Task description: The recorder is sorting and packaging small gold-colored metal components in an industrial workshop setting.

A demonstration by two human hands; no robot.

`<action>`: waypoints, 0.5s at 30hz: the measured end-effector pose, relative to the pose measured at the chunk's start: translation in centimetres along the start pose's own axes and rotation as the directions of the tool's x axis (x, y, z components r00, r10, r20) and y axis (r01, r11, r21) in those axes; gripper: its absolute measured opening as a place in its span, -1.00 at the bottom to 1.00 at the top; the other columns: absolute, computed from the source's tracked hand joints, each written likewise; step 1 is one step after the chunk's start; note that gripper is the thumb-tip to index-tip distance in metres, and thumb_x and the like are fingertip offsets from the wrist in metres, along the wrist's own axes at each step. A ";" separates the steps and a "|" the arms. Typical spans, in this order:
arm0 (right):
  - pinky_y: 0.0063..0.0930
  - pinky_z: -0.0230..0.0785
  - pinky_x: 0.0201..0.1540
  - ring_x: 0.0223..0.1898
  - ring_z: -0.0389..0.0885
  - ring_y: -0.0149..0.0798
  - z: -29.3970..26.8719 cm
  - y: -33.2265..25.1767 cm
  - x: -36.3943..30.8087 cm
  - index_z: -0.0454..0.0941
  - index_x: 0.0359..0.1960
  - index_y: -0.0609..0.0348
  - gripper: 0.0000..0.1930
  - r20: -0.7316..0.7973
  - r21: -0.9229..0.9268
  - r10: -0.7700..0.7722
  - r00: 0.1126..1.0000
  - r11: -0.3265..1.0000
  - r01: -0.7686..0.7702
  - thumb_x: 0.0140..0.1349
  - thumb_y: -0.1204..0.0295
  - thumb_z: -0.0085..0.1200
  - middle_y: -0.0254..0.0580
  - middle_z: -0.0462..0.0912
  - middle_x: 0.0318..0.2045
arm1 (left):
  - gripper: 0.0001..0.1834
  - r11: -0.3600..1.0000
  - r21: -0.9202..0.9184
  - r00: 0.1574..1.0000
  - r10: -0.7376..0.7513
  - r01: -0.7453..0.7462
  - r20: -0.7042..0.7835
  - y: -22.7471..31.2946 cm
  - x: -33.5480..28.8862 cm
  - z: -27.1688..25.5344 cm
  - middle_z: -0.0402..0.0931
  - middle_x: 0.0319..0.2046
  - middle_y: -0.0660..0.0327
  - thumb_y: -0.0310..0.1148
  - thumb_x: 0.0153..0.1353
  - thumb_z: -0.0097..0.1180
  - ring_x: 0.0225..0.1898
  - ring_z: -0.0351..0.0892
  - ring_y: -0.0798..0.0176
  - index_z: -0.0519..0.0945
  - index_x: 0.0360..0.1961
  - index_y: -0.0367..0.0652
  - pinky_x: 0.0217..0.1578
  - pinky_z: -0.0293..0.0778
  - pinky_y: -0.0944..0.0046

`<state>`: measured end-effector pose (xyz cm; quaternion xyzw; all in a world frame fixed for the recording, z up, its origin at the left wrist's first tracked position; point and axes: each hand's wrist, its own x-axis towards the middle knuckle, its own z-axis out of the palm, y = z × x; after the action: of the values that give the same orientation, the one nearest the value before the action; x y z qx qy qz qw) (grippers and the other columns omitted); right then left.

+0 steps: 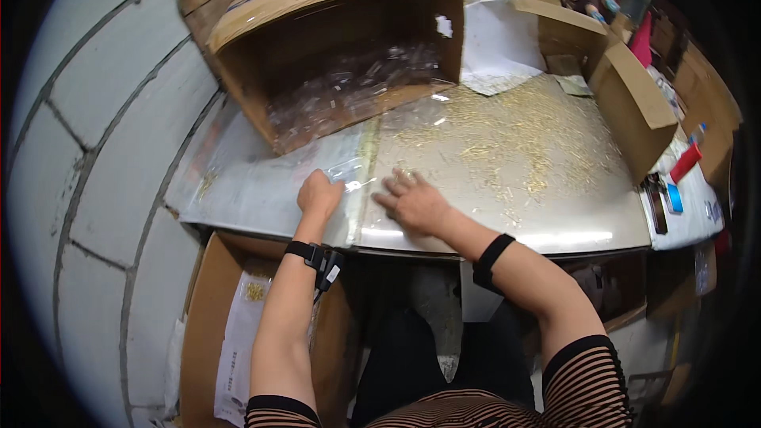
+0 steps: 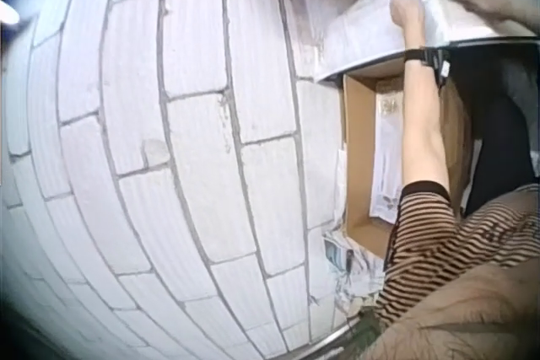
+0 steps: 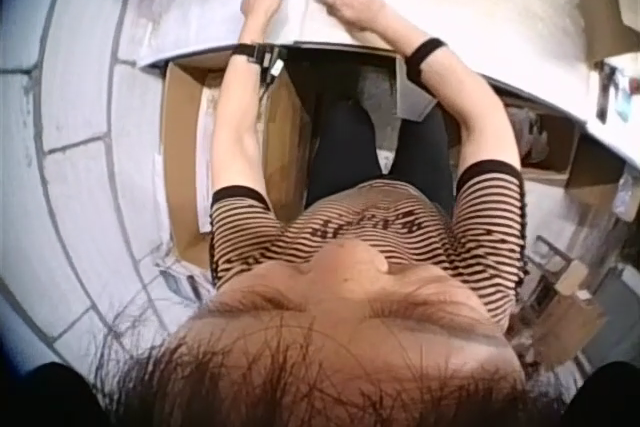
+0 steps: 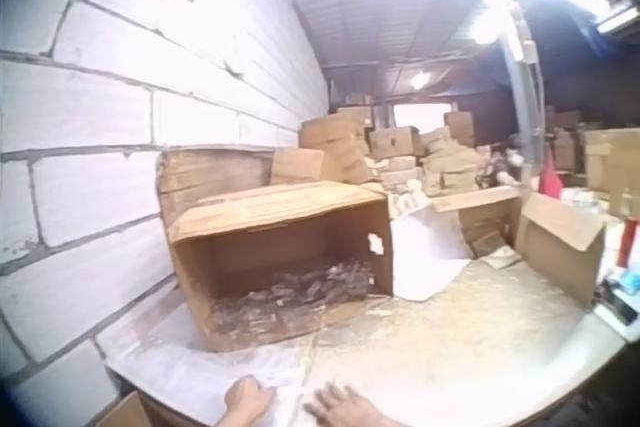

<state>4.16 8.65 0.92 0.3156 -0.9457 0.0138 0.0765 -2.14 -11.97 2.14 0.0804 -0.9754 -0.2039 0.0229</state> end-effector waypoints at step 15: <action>-0.38 -0.01 0.28 0.28 0.12 -0.08 -1.3 5.2 -21.0 0.24 0.17 0.23 -0.58 -0.148 0.816 0.768 0.623 0.450 -0.362 0.27 0.44 -0.13 0.05 0.24 0.20 | -0.63 0.128 -0.913 0.869 0.280 0.387 0.407 6.0 -20.4 1.4 0.36 -0.43 0.27 -0.57 0.11 -0.04 -0.33 0.59 0.21 0.34 0.00 -0.28 -0.52 0.56 0.37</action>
<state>17.77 25.43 -0.91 -0.0470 -0.8517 0.4903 0.1788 16.98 -2.56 3.01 0.0270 -0.5583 -0.8082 -0.1852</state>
